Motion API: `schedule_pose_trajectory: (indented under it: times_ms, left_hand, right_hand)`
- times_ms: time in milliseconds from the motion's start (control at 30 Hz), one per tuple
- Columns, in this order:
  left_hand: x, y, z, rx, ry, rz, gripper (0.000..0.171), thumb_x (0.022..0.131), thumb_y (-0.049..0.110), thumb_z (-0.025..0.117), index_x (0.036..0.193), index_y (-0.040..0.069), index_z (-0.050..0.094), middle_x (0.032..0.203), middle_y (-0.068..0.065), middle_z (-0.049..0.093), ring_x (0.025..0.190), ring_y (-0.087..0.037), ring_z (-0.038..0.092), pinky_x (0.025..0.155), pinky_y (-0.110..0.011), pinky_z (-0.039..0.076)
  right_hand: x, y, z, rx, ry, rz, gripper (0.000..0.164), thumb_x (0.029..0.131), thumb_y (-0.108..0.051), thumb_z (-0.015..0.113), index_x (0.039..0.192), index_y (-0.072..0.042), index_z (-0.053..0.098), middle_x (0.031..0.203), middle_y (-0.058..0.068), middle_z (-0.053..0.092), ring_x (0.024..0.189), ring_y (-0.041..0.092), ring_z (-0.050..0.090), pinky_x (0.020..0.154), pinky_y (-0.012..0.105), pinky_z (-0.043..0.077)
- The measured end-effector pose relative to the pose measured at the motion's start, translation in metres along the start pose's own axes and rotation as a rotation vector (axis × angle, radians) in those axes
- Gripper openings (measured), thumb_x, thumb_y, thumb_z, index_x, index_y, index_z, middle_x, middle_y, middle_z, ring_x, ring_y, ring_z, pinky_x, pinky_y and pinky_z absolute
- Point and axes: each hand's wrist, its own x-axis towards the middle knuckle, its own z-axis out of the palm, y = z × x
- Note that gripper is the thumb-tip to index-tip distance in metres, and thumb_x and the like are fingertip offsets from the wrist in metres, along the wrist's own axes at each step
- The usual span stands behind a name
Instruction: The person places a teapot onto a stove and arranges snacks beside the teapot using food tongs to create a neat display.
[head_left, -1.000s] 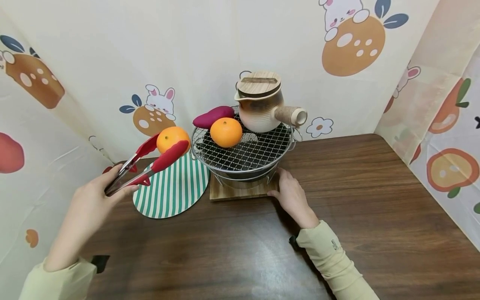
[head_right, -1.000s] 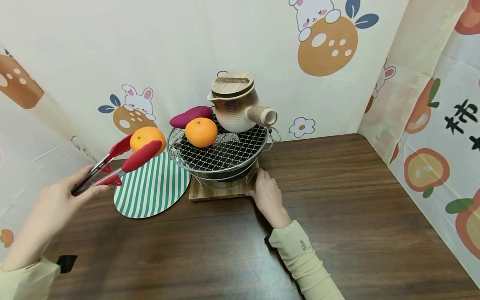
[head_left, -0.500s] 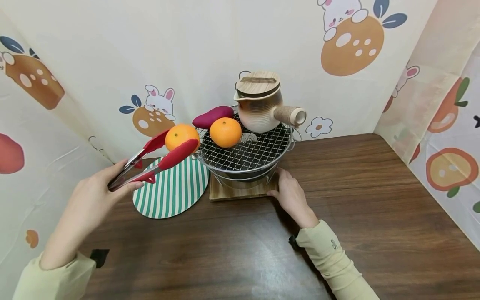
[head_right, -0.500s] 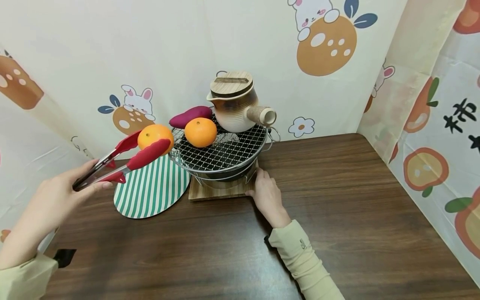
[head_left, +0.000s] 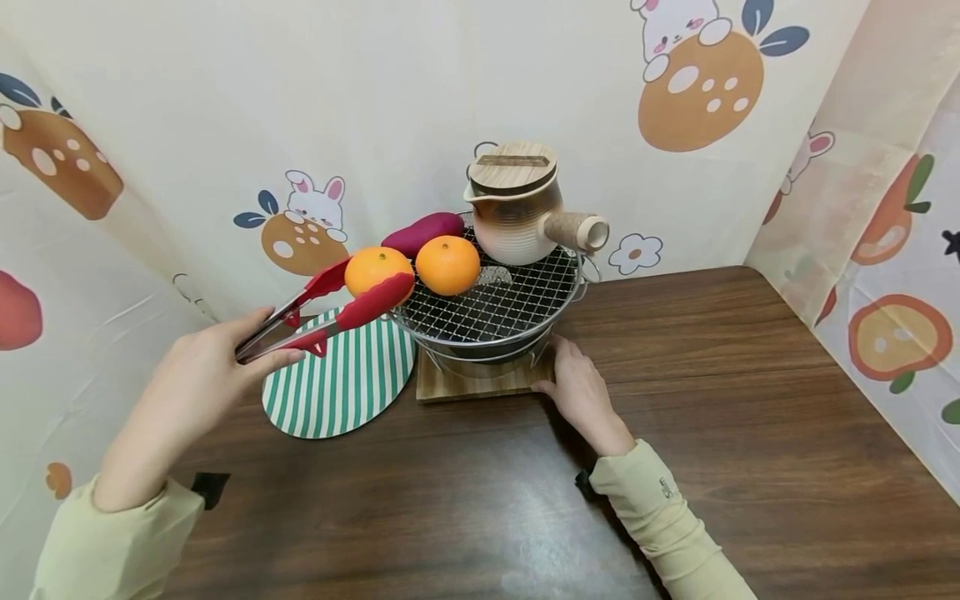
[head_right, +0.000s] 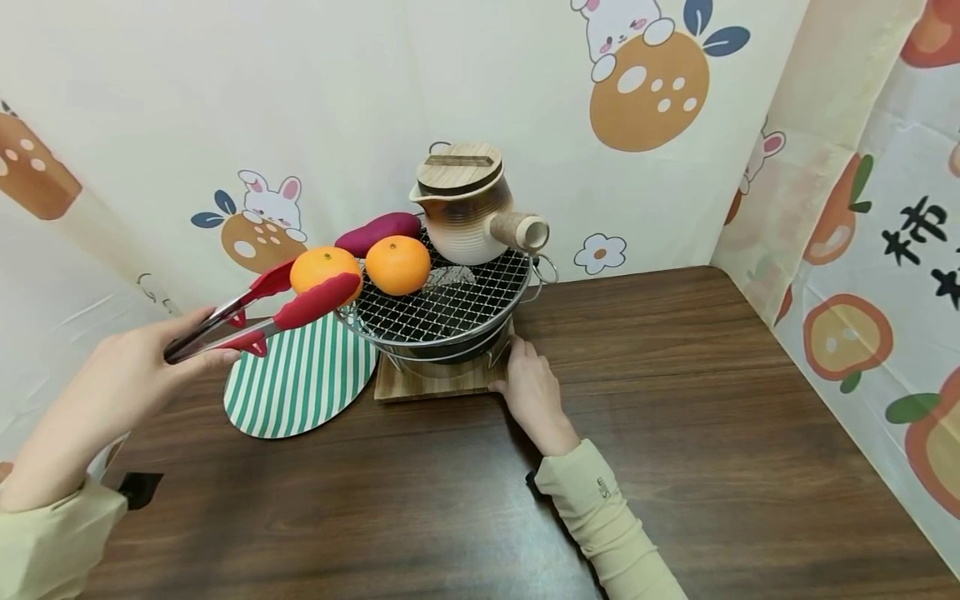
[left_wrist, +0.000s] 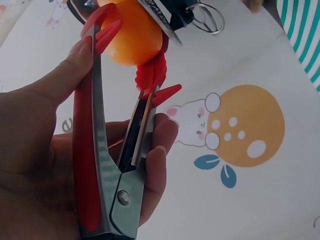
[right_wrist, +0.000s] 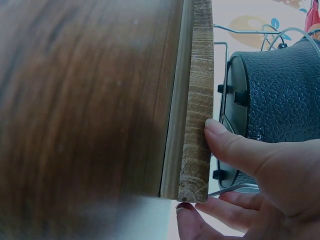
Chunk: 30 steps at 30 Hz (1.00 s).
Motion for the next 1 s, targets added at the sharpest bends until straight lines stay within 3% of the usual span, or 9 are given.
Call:
schedule_pose_trajectory:
  times_ms: [367, 1000]
  left_hand:
    - [0.005, 0.004, 0.003, -0.02, -0.004, 0.011, 0.086, 0.088, 0.061, 0.061, 0.147, 0.003, 0.042, 0.126, -0.032, 0.06, 0.097, -0.042, 0.057, 0.072, -0.051, 0.054]
    - [0.006, 0.0, 0.011, -0.029, -0.063, -0.028, 0.093, 0.087, 0.064, 0.06, 0.151, 0.001, 0.034, 0.126, -0.032, 0.057, 0.1, -0.043, 0.055, 0.073, -0.051, 0.057]
  right_hand:
    - [0.0, -0.001, -0.001, -0.003, 0.002, 0.0, 0.079, 0.079, -0.021, 0.081, 0.143, 0.004, 0.041, 0.137, 0.029, 0.054, 0.114, 0.048, 0.059, 0.093, 0.058, 0.05]
    - [0.0, -0.001, -0.001, -0.003, -0.002, 0.005, 0.079, 0.079, -0.021, 0.081, 0.143, 0.004, 0.041, 0.137, 0.029, 0.054, 0.113, 0.048, 0.059, 0.093, 0.057, 0.049]
